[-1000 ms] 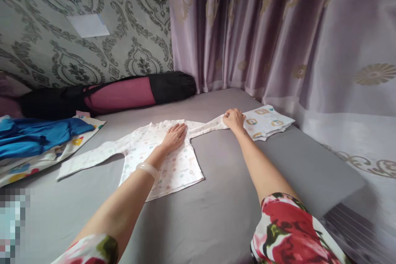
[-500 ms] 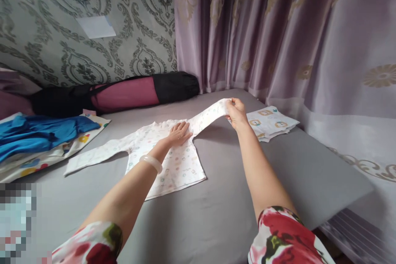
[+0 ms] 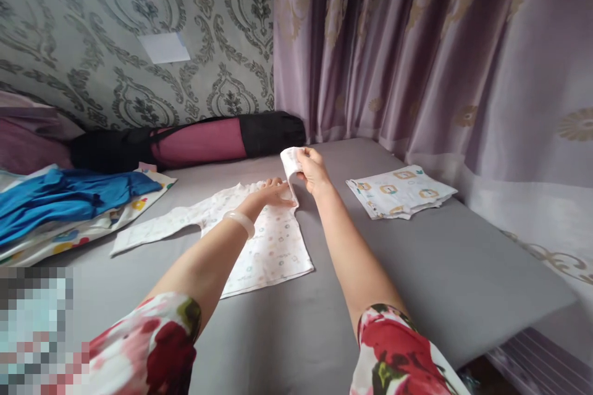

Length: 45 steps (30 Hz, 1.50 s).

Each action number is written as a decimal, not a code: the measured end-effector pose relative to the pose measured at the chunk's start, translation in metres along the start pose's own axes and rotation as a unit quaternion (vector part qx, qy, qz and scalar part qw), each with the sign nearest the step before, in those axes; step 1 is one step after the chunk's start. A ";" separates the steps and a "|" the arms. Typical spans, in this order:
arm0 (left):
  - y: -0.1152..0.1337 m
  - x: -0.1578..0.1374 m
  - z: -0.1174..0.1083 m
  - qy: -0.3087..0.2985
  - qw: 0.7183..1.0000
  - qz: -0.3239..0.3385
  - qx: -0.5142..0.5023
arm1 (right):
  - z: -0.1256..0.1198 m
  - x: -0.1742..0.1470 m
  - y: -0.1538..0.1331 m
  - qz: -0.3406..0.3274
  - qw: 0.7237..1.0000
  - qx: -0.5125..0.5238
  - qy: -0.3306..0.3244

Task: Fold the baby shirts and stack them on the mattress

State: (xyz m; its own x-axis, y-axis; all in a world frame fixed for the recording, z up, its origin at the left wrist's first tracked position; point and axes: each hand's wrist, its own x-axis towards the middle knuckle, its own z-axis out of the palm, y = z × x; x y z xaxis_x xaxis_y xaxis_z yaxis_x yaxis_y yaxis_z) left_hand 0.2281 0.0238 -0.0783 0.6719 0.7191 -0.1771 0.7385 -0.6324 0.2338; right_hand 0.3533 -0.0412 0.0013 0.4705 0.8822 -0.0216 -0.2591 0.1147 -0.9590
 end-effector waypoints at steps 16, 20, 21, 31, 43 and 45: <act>-0.090 -0.086 0.031 0.332 0.864 -0.208 -0.315 | 0.074 -0.011 0.051 0.070 0.993 -0.092 -0.012; -0.097 -0.105 0.049 0.367 0.829 -0.232 -0.351 | 0.090 -0.015 0.080 0.076 0.984 -0.162 -0.022; -0.097 -0.107 0.053 0.379 0.826 -0.223 -0.352 | 0.092 -0.016 0.087 0.076 0.981 -0.179 -0.025; -0.093 -0.111 0.061 0.411 0.832 -0.175 -0.329 | 0.123 -0.030 0.137 0.108 0.966 -0.226 -0.060; -0.091 -0.113 0.056 0.399 0.858 -0.162 -0.280 | 0.109 -0.054 0.141 -0.182 0.768 -0.563 -0.246; -0.091 -0.113 0.055 0.398 0.858 -0.174 -0.273 | 0.102 -0.059 0.140 -0.207 0.724 -0.609 -0.247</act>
State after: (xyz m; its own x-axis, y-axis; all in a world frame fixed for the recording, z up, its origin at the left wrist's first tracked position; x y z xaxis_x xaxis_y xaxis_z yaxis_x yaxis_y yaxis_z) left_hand 0.0883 -0.0156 -0.1323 0.0030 0.9433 0.3319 0.6047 -0.2661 0.7507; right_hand 0.2033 -0.0309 -0.1025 -0.1431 0.9777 0.1537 0.8966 0.1939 -0.3982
